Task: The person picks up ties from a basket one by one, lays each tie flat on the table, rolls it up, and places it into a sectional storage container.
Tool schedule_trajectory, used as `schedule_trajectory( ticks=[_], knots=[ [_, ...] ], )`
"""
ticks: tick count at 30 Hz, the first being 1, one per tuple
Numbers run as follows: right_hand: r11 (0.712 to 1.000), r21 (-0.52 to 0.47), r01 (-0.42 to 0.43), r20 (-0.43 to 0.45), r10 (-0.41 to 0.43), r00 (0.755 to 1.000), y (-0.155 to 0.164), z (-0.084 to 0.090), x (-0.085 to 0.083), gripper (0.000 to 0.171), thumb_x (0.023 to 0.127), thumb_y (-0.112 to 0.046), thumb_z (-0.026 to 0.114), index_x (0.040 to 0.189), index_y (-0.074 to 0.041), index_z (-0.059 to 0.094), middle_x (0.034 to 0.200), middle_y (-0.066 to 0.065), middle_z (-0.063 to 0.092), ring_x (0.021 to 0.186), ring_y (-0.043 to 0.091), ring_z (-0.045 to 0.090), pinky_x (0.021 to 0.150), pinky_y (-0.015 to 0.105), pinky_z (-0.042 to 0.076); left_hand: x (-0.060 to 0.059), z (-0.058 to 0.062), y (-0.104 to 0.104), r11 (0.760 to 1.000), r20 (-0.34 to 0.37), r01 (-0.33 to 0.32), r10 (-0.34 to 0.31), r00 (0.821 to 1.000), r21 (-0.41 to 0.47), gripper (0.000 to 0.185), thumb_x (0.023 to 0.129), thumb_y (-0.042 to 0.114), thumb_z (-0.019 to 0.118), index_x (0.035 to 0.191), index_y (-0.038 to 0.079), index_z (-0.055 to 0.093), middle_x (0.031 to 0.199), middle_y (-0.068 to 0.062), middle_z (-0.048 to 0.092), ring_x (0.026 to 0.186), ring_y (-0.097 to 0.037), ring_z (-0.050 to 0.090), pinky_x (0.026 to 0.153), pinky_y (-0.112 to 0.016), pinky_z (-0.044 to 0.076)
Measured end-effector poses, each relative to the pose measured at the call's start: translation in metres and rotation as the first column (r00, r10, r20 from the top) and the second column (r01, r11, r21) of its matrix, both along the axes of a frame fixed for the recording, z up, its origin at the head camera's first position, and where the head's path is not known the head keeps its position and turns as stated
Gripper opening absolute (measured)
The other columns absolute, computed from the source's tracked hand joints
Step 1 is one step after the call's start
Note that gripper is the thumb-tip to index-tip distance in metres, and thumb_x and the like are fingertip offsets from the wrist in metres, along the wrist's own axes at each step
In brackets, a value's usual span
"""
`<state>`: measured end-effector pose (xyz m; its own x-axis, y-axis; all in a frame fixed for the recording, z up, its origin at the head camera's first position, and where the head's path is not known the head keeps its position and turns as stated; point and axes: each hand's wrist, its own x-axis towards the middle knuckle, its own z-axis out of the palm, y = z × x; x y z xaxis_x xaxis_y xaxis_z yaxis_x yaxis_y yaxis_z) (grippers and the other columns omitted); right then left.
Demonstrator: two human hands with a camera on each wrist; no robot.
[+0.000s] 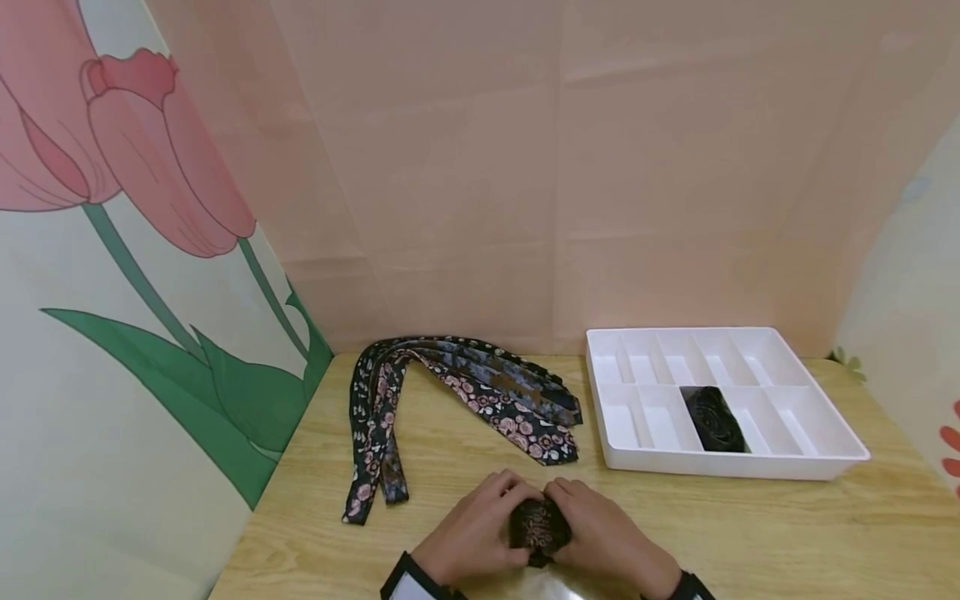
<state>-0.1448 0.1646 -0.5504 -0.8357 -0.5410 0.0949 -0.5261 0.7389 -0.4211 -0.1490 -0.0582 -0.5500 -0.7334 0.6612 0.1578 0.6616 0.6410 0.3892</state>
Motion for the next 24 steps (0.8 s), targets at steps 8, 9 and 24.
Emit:
schedule_trajectory(
  ticks=[8,9,24],
  knots=[
    [1.0,-0.018,-0.017,-0.046,0.016,0.999,0.0,0.0031,0.0026,0.062,0.065,-0.044,0.085,0.116,-0.022,0.057,0.11,-0.011,0.056,0.1,0.009,0.054,0.087,0.037,0.053,0.0012,0.0012,-0.0003,0.999,0.004,-0.008,0.008,1.0,0.031,0.058,0.074,0.034,0.08,0.127,0.04,0.056,0.119,0.016,0.048,0.106,0.0,0.045,0.088,-0.019,0.048],
    [1.0,-0.021,-0.015,-0.056,0.014,0.998,0.0003,0.0021,0.0024,0.062,0.065,-0.041,0.086,0.115,-0.02,0.058,0.11,-0.01,0.057,0.099,0.009,0.055,0.087,0.037,0.053,0.0013,0.0012,0.0002,0.999,0.0,-0.012,0.012,1.0,0.03,0.061,0.074,0.035,0.08,0.129,0.04,0.054,0.12,0.016,0.048,0.108,-0.001,0.045,0.089,-0.02,0.048],
    [1.0,-0.025,0.006,-0.064,-0.007,0.998,-0.0011,0.0028,0.0027,0.064,0.064,-0.04,0.085,0.118,-0.021,0.058,0.112,-0.01,0.058,0.101,0.01,0.054,0.088,0.038,0.053,0.0025,0.0027,0.0041,0.999,0.037,-0.007,0.005,0.999,0.046,0.056,0.079,0.04,0.078,0.129,0.039,0.054,0.12,0.016,0.047,0.111,-0.001,0.045,0.094,-0.023,0.048]
  ],
)
